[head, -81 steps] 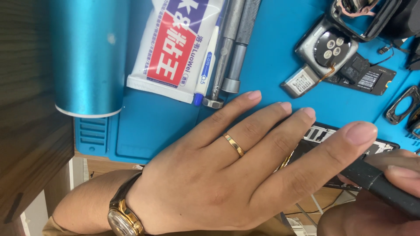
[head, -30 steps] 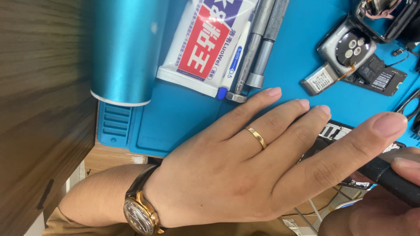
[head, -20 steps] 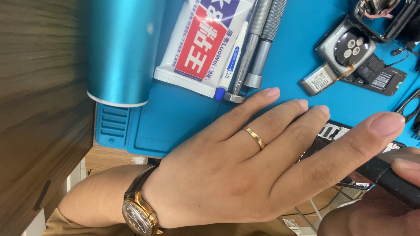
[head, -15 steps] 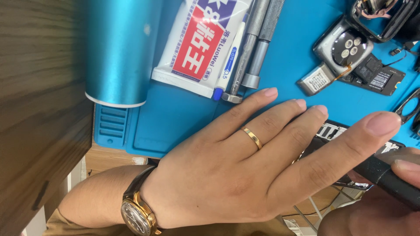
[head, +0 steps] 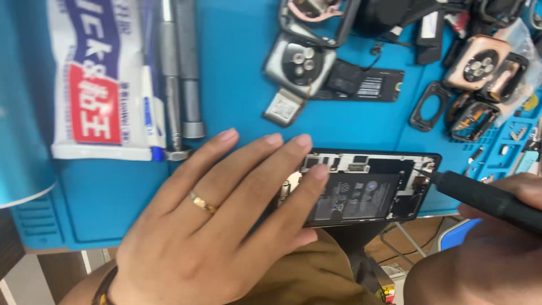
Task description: Repairing a smartphone by manipulating internal components with tweezers and a screwdriver
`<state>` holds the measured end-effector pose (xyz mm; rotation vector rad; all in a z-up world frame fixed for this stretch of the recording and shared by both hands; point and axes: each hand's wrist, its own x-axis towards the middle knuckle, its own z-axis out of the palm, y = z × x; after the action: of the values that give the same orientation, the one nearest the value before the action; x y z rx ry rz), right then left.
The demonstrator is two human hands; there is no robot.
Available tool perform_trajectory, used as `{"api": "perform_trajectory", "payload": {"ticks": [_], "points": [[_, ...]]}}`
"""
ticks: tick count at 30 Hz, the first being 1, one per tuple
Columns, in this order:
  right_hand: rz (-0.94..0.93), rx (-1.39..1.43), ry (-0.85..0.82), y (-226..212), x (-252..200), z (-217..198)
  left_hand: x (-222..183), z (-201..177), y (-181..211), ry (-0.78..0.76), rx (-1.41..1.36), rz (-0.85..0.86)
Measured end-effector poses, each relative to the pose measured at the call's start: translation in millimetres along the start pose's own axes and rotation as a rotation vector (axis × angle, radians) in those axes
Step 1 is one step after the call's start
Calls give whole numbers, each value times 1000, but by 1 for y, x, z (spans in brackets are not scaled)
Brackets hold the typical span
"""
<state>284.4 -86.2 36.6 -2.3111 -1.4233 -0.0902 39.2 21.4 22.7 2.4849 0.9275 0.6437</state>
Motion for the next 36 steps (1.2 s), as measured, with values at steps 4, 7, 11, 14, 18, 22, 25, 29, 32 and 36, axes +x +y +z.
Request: {"api": "perform_trajectory", "payload": {"ticks": [4,7,11,14,18,22,25,29,32,36], "points": [[-135,325,96,42,8,8,8,3,7,-60,29,6],[-176,346,89,36,13,10,10,5,9,-98,40,-9],[-113,348,99,31,12,10,11,6,10,-83,52,-8],[-119,336,73,35,12,8,11,4,10,-90,47,-17],[-152,347,67,35,11,10,10,3,10,-111,25,-30],[-167,342,53,40,11,8,10,2,10,-82,18,-41],[-180,299,72,32,11,8,9,2,9,-81,-4,-37],[-153,233,52,21,7,5,7,3,8,-59,9,-18],[-123,189,40,2,6,1,6,3,8,-41,17,-11],[-130,220,21,13,5,1,4,5,7,-27,27,7]]}}
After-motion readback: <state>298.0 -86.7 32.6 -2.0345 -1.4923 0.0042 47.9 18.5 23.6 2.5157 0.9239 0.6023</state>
